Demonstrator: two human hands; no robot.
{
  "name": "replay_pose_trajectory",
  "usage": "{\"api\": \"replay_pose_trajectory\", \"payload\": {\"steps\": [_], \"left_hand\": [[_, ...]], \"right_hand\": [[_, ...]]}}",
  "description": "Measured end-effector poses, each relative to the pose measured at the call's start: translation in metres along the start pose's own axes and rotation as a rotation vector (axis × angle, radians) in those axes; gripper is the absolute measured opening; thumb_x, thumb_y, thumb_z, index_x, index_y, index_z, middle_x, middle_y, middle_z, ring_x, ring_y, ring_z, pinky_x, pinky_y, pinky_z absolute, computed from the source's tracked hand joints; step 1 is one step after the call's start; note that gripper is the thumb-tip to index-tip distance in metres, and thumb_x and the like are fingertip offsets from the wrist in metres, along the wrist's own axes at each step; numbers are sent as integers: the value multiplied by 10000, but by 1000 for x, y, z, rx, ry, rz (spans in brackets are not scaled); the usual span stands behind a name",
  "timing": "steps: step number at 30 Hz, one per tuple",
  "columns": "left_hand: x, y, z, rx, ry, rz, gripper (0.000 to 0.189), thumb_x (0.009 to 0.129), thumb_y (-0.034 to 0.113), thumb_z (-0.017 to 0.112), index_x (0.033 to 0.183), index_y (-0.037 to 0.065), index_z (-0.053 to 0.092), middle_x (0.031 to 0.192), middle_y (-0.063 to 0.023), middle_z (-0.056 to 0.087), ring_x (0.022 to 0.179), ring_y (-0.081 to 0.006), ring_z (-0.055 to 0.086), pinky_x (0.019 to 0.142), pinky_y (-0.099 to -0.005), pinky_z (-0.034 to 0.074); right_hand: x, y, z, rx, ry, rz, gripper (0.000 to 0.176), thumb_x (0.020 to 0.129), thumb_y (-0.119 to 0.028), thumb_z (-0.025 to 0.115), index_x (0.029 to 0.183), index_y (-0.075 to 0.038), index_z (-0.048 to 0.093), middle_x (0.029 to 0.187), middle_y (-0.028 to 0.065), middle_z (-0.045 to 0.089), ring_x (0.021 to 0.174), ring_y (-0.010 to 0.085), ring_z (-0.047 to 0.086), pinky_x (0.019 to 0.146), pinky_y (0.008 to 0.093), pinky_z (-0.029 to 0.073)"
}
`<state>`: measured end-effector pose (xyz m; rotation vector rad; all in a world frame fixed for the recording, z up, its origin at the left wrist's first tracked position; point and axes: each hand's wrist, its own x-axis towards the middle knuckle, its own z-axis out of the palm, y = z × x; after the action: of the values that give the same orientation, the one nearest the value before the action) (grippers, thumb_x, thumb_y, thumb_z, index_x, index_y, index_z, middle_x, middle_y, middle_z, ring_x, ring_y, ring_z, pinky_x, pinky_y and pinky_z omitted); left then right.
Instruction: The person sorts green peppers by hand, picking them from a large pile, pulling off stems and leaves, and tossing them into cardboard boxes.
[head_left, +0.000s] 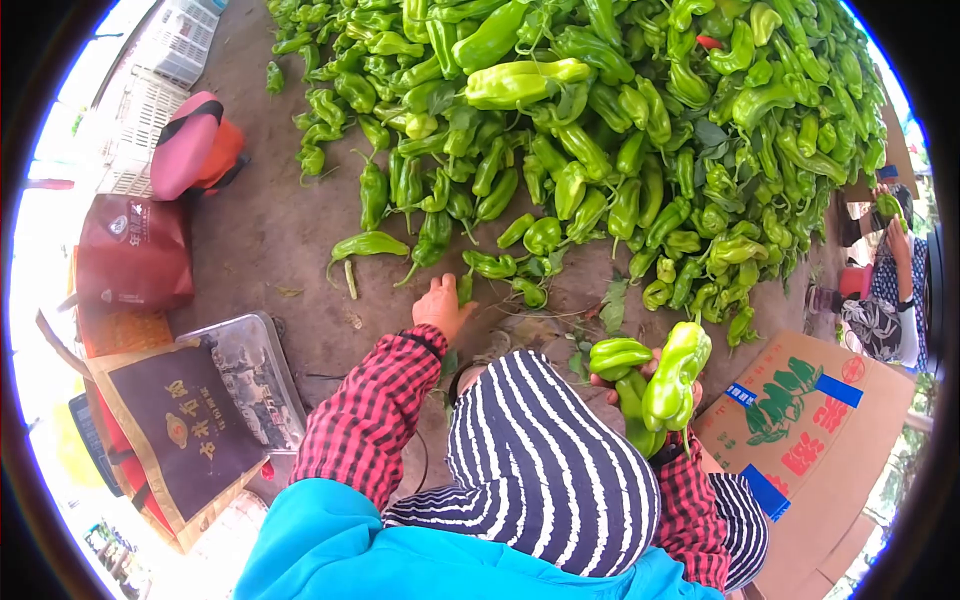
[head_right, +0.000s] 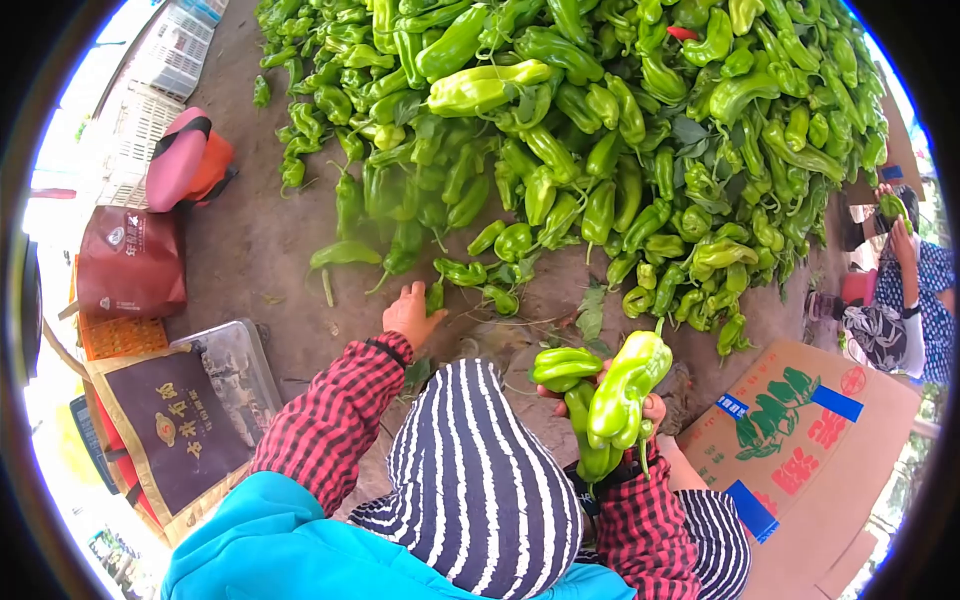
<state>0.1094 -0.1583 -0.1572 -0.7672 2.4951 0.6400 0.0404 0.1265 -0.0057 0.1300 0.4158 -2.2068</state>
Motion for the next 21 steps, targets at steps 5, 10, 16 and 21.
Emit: {"api": "replay_pose_trajectory", "payload": {"steps": [5,10,16,21], "left_hand": [[-2,-2,-5,-31,-2,40,516,653,249,694,1045,61,416,1020,-177,533,872,-340,582,720,-410,473],[-13,-13,-21,-544,283,5,653,617,236,724,1148,44,397,814,-180,603,819,-373,580,726,-421,455],[14,-51,-16,-199,268,-146,581,629,273,705,1086,-16,493,782,-190,600,721,-307,596,668,-366,471],[-7,-57,-38,-1147,-34,-195,240,705,160,611,878,-6,591,731,-33,588,553,-149,531,521,-309,431]], "right_hand": [[-7,-9,-7,-83,25,29,588,649,-403,640,1128,-79,534,1224,319,379,1097,534,373,833,515,434],[0,-8,-13,-35,16,25,599,649,-394,635,1152,-86,528,1217,297,410,1101,526,381,827,514,429],[-2,-5,8,-3,87,29,693,633,-365,629,1220,-46,445,1197,310,413,1089,517,401,813,498,446],[-16,-33,43,-16,132,-99,756,673,-375,618,1237,60,365,1224,308,381,1083,504,413,771,478,496]]}}
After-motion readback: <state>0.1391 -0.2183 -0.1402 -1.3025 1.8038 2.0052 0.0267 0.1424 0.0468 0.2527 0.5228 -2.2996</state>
